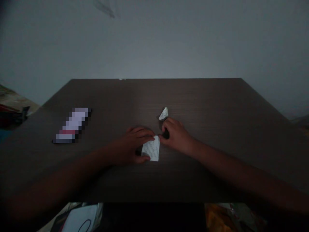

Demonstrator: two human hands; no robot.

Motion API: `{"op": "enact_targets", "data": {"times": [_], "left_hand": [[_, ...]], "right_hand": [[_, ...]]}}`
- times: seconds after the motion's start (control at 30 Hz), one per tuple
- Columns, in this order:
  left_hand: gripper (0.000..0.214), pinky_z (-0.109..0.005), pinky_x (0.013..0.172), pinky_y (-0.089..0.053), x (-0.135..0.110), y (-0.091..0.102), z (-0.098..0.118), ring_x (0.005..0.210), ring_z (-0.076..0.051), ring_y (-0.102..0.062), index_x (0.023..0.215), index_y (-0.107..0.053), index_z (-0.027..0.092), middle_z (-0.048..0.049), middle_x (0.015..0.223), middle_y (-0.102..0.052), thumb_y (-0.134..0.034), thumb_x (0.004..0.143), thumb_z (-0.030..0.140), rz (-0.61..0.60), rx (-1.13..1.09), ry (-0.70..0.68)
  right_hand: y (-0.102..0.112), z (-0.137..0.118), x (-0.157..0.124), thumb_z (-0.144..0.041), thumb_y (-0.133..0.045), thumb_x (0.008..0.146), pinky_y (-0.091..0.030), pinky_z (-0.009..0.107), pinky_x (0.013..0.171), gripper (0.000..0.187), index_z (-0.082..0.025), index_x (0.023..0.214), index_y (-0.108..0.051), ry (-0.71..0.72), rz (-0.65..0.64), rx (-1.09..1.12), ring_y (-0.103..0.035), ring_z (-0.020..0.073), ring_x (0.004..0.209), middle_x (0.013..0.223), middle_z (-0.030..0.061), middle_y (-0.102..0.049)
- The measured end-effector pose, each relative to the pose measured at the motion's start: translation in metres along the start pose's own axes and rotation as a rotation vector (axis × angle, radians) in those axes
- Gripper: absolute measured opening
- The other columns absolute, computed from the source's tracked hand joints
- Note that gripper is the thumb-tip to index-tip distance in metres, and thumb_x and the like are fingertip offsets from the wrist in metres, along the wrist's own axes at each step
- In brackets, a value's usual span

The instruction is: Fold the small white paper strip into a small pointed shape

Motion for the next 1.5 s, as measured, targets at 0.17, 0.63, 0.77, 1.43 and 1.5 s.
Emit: {"op": "enact_targets", "data": {"times": [0.17,0.63,0.77,1.43,1.5], "left_hand": [[0.063,-0.057,0.125,-0.042,-0.001,0.003,0.004,0.150,-0.040,-0.059,0.151,-0.070,0.022,-0.0126,0.159,-0.069,-0.088,0.094,0.042,0.002,0.016,0.002],[0.061,-0.060,0.123,-0.043,-0.002,0.003,0.000,0.150,-0.040,-0.060,0.148,-0.070,0.024,-0.0120,0.158,-0.070,-0.091,0.092,0.036,-0.008,0.007,0.021],[0.058,-0.060,0.122,-0.043,-0.002,0.004,0.000,0.149,-0.041,-0.060,0.146,-0.072,0.024,-0.0122,0.158,-0.070,-0.091,0.092,0.035,-0.020,0.003,0.029],[0.064,-0.062,0.124,-0.044,-0.003,0.004,0.002,0.151,-0.042,-0.060,0.151,-0.070,0.022,-0.0140,0.161,-0.069,-0.090,0.092,0.037,-0.073,-0.021,0.051],[0.064,-0.064,0.124,-0.043,-0.003,0.004,0.002,0.152,-0.043,-0.060,0.151,-0.070,0.022,-0.0140,0.161,-0.069,-0.090,0.092,0.038,-0.071,-0.028,0.052]], "right_hand": [[-0.004,-0.010,-0.006,-0.028,-0.083,0.086,-0.052,0.050,0.101,0.032,-0.028,0.097,-0.053,0.014,-0.072,-0.055,-0.068,0.0348,0.115,0.112,0.0094,-0.070],[-0.023,-0.054,-0.031,-0.041,-0.096,0.078,-0.045,0.072,0.123,0.057,-0.027,0.122,-0.063,0.115,-0.243,-0.094,-0.062,0.0425,0.131,0.136,0.0150,-0.066],[-0.024,-0.058,-0.033,-0.037,-0.094,0.078,-0.041,0.075,0.126,0.054,-0.025,0.120,-0.062,0.114,-0.254,-0.057,-0.062,0.0422,0.131,0.134,0.0156,-0.066],[-0.009,-0.002,0.000,-0.027,-0.081,0.089,-0.054,0.050,0.098,0.026,-0.026,0.099,-0.057,-0.151,-0.091,-0.090,-0.068,0.0323,0.108,0.114,0.0105,-0.069],[-0.009,0.000,0.003,-0.026,-0.079,0.090,-0.054,0.047,0.092,0.022,-0.026,0.098,-0.058,-0.152,-0.079,-0.097,-0.068,0.0308,0.103,0.111,0.0098,-0.070]]}}
Point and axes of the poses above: each hand's wrist, its own x-axis towards the middle knuckle, its own y-axis out of the back of the hand, z = x × y, the point moved 10 cm from there along x, towards the middle knuckle
